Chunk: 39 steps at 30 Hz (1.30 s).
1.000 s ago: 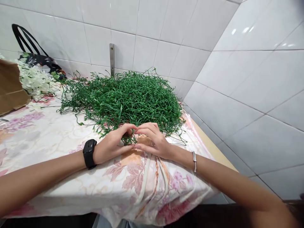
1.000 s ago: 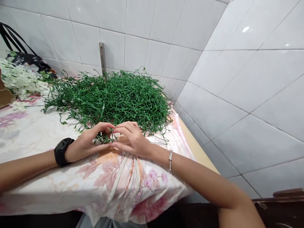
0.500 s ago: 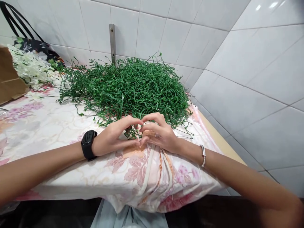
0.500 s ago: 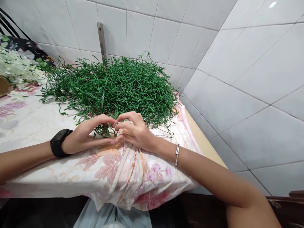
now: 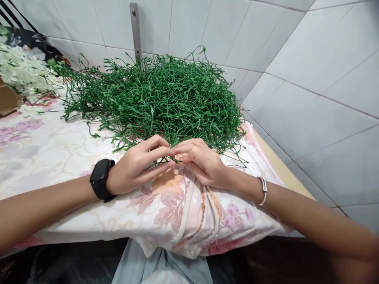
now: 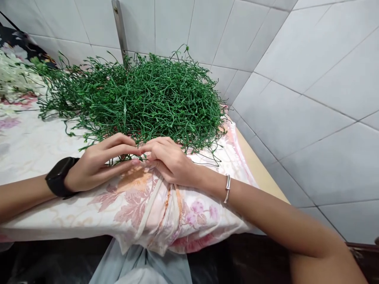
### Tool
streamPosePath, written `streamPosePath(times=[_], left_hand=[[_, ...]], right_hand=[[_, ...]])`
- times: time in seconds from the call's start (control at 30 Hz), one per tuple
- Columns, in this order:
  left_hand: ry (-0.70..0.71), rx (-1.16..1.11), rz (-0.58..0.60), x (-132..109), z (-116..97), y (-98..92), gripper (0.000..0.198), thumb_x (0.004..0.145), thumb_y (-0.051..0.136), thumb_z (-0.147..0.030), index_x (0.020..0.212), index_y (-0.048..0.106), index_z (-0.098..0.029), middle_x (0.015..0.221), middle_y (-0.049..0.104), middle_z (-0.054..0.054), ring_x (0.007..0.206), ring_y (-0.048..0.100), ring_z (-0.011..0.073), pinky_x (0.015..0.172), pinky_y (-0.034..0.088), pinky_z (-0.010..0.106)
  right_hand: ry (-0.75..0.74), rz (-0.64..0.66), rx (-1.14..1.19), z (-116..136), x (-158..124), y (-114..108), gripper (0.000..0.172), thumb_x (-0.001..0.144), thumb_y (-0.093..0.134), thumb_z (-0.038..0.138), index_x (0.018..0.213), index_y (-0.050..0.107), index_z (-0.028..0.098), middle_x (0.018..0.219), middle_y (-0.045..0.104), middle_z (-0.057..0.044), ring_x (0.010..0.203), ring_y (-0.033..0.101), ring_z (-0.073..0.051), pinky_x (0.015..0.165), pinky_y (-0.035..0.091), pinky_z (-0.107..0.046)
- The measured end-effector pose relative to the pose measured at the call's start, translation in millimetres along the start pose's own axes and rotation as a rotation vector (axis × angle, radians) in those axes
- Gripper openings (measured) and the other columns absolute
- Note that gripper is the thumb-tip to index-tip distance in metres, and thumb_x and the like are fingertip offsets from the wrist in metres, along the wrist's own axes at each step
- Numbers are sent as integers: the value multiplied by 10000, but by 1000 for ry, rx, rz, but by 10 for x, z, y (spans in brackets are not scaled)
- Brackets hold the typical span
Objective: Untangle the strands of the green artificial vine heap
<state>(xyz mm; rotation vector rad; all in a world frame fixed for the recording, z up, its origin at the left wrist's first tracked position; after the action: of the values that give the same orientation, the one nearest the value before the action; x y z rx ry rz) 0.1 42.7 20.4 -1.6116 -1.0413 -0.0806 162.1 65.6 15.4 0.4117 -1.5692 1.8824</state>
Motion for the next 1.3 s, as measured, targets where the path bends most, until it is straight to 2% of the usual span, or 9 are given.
streamPosePath(times=[0.1,0.2,0.3,0.5,0.7,0.83,0.97,1.13,1.3], left_hand=[[1,8,4,-5,-4,8,134,825,440,-167,941,503,-141,905,498,62,839,487,117,727,421,238],[-24,-6,9,-3,2,11,115,834,422,-160,924,486,-131,891,499,62,822,486,114,707,419,231],[-25,-1,5,6,0,9,104,836,420,-169,913,479,-132,882,501,60,814,484,116,699,418,230],[-25,45,16,4,-5,24,117,838,420,-200,908,483,-131,838,507,53,759,479,117,660,407,235],[-29,107,67,-5,14,57,153,840,410,-256,903,481,-134,772,523,30,685,474,105,608,379,219],[-12,124,111,-8,16,67,174,839,411,-276,923,482,-141,779,524,29,689,474,112,607,370,221],[-47,135,126,-16,14,73,188,854,380,-288,903,485,-139,781,540,24,672,483,103,593,360,209],[-96,231,214,-42,19,116,233,875,305,-298,895,482,-148,666,536,7,577,476,109,527,315,218],[-111,218,235,-64,52,128,227,882,264,-279,799,438,-159,575,473,-14,502,427,96,486,285,204]], right_hand=[[50,32,131,-9,-19,16,85,778,503,120,802,436,165,940,584,-60,951,514,-141,835,410,-343],[129,80,282,-22,-35,34,88,785,501,136,816,425,167,1024,551,-75,1012,484,-148,861,397,-356],[178,98,328,-34,-32,33,51,803,477,151,812,428,163,991,549,-73,962,490,-139,837,399,-349],[187,32,121,-42,5,-4,35,797,495,173,776,469,160,806,553,-34,799,491,-126,753,380,-323],[213,-152,-68,-69,-26,-29,93,765,546,181,783,457,163,764,561,-25,761,506,-132,713,370,-308],[153,-88,-227,-46,-19,-4,67,789,515,188,848,504,158,745,567,-22,752,489,-131,693,348,-292],[98,-7,-358,-24,-5,20,170,814,479,206,969,524,154,787,566,-36,780,461,-136,709,319,-291],[113,68,-483,-38,-15,47,182,854,373,173,788,542,164,760,539,-23,739,431,-123,732,267,-308],[183,29,-384,-65,-35,-2,164,833,360,135,793,513,179,753,562,-5,745,440,-137,726,243,-332]])
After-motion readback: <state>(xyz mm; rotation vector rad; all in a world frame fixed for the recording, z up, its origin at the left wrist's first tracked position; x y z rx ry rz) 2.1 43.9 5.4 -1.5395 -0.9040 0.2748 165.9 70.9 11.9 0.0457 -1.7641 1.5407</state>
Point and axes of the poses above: each hand's wrist, its own x-axis towards the middle knuckle, its own y-axis out of the palm, z = x × y, the point moved 3 cm from there along x, towards the middle knuckle
